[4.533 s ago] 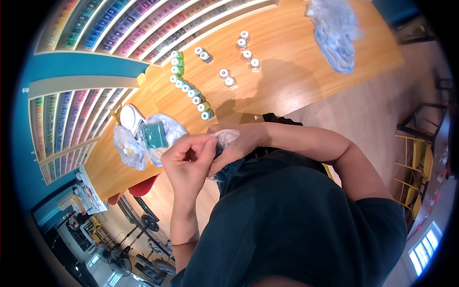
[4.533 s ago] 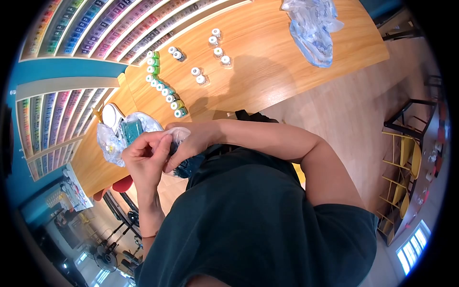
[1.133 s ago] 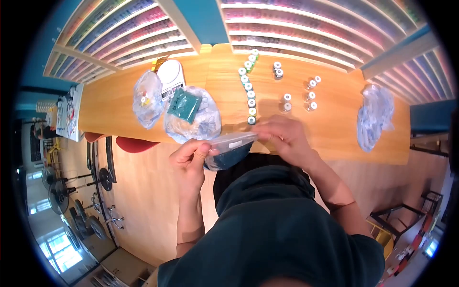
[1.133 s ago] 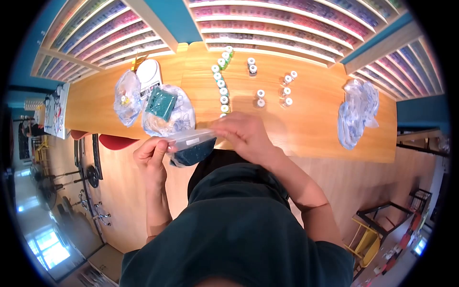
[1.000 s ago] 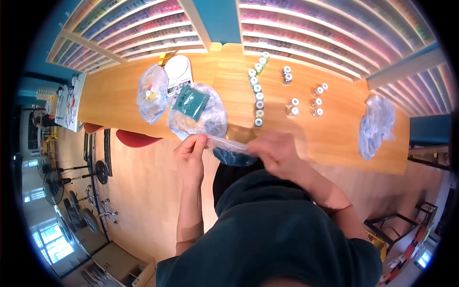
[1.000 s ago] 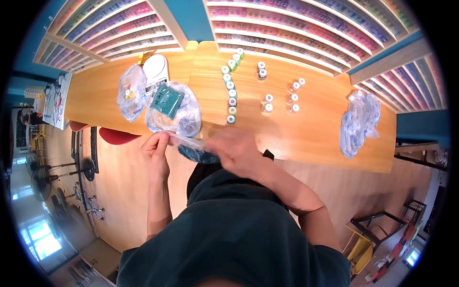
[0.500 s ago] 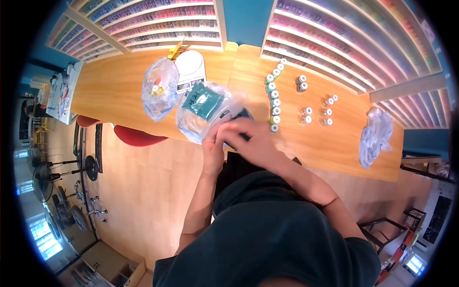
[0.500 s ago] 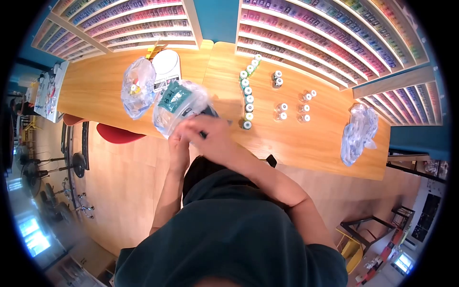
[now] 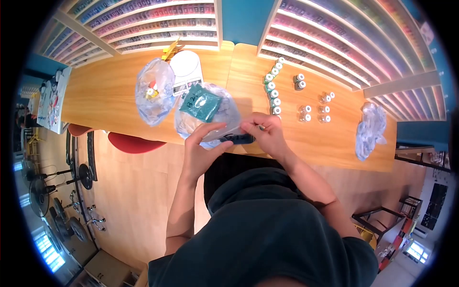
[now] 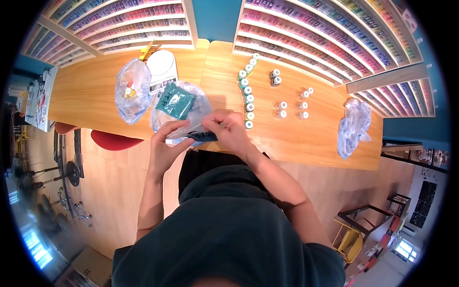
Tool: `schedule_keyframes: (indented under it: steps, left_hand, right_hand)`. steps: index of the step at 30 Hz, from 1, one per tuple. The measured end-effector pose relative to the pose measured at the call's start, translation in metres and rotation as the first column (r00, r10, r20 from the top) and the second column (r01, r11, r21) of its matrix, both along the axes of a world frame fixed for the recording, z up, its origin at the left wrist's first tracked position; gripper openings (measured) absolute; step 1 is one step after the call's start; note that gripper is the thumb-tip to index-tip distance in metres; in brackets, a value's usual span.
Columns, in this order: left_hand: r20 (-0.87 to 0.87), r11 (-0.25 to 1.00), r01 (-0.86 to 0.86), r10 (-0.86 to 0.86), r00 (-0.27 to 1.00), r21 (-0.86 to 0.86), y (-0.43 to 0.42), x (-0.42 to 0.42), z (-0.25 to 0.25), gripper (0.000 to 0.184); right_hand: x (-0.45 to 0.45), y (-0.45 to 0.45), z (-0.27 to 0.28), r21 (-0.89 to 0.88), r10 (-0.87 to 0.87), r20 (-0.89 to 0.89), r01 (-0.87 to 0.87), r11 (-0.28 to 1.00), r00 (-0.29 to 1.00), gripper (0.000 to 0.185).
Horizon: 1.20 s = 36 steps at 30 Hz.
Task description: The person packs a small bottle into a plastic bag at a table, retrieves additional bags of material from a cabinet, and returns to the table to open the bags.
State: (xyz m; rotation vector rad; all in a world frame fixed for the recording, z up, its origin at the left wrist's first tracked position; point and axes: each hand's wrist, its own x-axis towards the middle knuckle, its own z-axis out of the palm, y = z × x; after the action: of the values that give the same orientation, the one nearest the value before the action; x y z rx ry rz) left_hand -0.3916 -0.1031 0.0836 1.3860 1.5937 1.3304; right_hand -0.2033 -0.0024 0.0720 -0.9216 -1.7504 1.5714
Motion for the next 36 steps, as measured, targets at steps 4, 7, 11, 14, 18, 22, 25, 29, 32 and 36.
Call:
schedule_keyframes:
  steps: [4, 7, 11, 14, 18, 22, 25, 29, 32, 36]
  left_hand:
    - [-0.22, 0.997, 0.071, -0.064, 0.973, 0.023, 0.003, -0.009, -0.004, 0.023]
    - [-0.152, 0.998, 0.042, -0.049, 0.987, -0.05, 0.006, 0.0, 0.0, 0.013]
    - [-0.172, 1.0, -0.023, 0.023, 0.985, 0.003, 0.001, 0.007, -0.011, 0.008]
    - [-0.165, 0.999, -0.04, 0.041, 0.986, 0.009, -0.006, 0.014, -0.018, 0.007]
    - [-0.081, 0.995, 0.029, -0.037, 0.996, -0.099, -0.014, 0.008, -0.019, 0.006]
    - [-0.024, 0.986, 0.105, -0.109, 0.994, -0.13, -0.017, -0.008, -0.031, 0.006]
    - [-0.024, 0.987, 0.103, -0.107, 0.994, -0.122, -0.013, -0.011, -0.04, 0.007]
    - [0.008, 0.992, 0.015, -0.014, 1.0, -0.128, 0.006, -0.016, -0.05, 0.006]
    - [0.062, 0.992, -0.106, 0.111, 0.992, -0.073, 0.029, -0.041, -0.081, 0.006]
    - [-0.032, 0.933, -0.328, 0.327, 0.944, -0.148, 0.059, -0.118, -0.188, 0.013]
  right_hand:
    - [-0.003, 0.001, -0.004, 0.196, 0.159, -0.01, -0.154, 0.968, 0.987, 0.009]
    - [-0.006, 0.002, -0.003, 0.277, 0.218, -0.03, -0.201, 0.94, 0.976, 0.009]
    - [-0.007, 0.0, -0.006, 0.293, 0.196, 0.001, -0.187, 0.938, 0.981, 0.009]
    - [-0.003, -0.005, -0.01, 0.186, 0.173, 0.063, -0.182, 0.966, 0.983, 0.009]
    - [0.006, -0.009, -0.02, -0.039, 0.07, -0.063, -0.073, 0.997, 0.996, 0.011]
    - [0.009, -0.005, -0.032, -0.16, -0.017, -0.072, 0.005, 0.987, 0.997, 0.013]
    - [0.008, 0.002, -0.036, -0.097, -0.031, 0.021, 0.033, 0.995, 0.999, 0.013]
    - [0.001, 0.028, -0.054, -0.083, -0.062, 0.119, 0.072, 0.994, 0.991, 0.015]
    - [-0.026, 0.044, -0.029, -0.093, -0.217, -0.093, 0.209, 0.974, 0.972, 0.02]
    - [-0.013, 0.039, -0.034, 0.061, -0.179, 0.055, 0.176, 0.983, 0.982, 0.021]
